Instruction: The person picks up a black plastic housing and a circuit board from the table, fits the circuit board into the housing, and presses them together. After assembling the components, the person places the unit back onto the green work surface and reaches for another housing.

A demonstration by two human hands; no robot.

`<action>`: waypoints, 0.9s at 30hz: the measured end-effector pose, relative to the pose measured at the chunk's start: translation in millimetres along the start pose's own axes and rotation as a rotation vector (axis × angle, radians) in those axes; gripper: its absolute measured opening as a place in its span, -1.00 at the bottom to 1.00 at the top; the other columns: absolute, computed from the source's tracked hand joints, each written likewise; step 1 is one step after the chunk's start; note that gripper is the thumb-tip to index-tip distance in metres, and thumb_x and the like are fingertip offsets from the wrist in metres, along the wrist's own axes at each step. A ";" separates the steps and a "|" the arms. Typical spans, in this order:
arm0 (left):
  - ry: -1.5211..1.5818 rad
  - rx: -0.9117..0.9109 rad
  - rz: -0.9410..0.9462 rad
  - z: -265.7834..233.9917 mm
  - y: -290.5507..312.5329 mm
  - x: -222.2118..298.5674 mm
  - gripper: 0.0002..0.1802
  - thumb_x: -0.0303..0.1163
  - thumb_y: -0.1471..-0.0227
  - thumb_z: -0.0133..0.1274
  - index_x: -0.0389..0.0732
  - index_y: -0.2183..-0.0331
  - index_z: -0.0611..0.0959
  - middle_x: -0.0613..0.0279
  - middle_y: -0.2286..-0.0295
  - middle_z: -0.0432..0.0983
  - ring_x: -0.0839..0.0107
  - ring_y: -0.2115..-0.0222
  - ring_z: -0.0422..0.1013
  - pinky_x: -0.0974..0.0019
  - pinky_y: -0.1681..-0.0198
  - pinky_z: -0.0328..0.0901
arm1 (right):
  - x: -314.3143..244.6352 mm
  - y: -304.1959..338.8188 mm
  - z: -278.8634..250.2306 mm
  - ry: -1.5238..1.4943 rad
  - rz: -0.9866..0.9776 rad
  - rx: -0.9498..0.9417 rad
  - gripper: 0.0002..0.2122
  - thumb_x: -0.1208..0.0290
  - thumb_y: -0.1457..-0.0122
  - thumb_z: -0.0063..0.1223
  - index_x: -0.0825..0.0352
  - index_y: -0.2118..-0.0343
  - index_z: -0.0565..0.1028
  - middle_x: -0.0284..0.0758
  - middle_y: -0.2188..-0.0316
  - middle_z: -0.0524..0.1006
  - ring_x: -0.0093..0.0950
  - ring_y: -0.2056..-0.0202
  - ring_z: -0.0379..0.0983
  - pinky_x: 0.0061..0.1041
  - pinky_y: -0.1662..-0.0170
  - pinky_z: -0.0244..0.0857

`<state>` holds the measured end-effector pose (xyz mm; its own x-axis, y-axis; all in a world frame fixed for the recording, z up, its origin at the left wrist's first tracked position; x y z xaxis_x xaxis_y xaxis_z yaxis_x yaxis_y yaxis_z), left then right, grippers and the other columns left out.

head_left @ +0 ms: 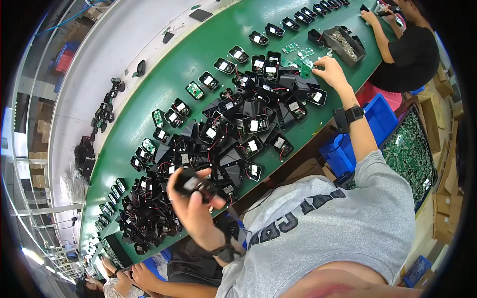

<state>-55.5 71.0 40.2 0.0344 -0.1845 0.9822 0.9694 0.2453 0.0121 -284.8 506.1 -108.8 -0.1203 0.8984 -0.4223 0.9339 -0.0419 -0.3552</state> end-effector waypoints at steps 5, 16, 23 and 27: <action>0.103 -0.100 -0.136 24.3 -6.5 -43.6 -0.35 -0.49 -0.10 -0.13 -0.18 -0.20 0.06 -0.10 0.10 0.38 0.13 0.32 0.54 0.39 0.40 0.49 | -1.9 3.0 -4.8 -0.213 0.167 0.095 -0.64 0.29 0.12 0.20 0.40 0.27 0.54 -0.18 0.34 0.56 -0.34 0.29 0.52 -0.45 0.18 0.37; 0.109 -0.093 0.026 42.9 -24.6 -45.8 -0.27 -0.62 -0.03 0.00 -0.17 -0.18 0.07 -0.04 0.08 0.32 0.15 0.32 0.53 0.34 0.37 0.48 | -219.1 117.4 -22.9 -1.510 0.093 -0.428 -0.69 0.55 0.03 0.15 0.43 0.16 0.46 -0.25 0.19 0.49 -0.46 0.18 0.45 -0.52 0.10 0.29; 0.137 -0.112 0.053 40.2 -20.6 -44.2 -0.28 -0.64 -0.02 0.00 -0.19 -0.16 0.07 -0.06 0.09 0.31 0.14 0.32 0.53 0.33 0.36 0.50 | -240.6 127.3 -7.0 -1.535 0.073 -0.555 -0.68 0.65 0.10 0.19 0.46 0.20 0.48 -0.29 0.15 0.44 -0.51 0.14 0.38 -0.53 0.08 0.25; 0.164 -0.118 0.037 40.0 -19.7 -46.6 -0.28 -0.62 -0.03 0.01 -0.18 -0.16 0.07 -0.05 0.08 0.29 0.15 0.31 0.52 0.33 0.36 0.50 | -246.0 128.4 -6.8 -1.451 0.037 -0.556 -0.68 0.66 0.10 0.19 0.44 0.20 0.51 -0.29 0.17 0.46 -0.52 0.14 0.38 -0.56 0.10 0.24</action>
<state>-86.0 112.9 1.7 0.1008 -0.3326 0.9377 0.9881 0.1436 -0.0553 -133.0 282.7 -44.8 0.0004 -0.2909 -0.9568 0.9072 0.4027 -0.1220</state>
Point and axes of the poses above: each hand's wrist, its own y-axis away from the middle knuckle, its own z-axis out of the palm, x = y × z, the point moved 1 cm from there along -y, towards the middle knuckle
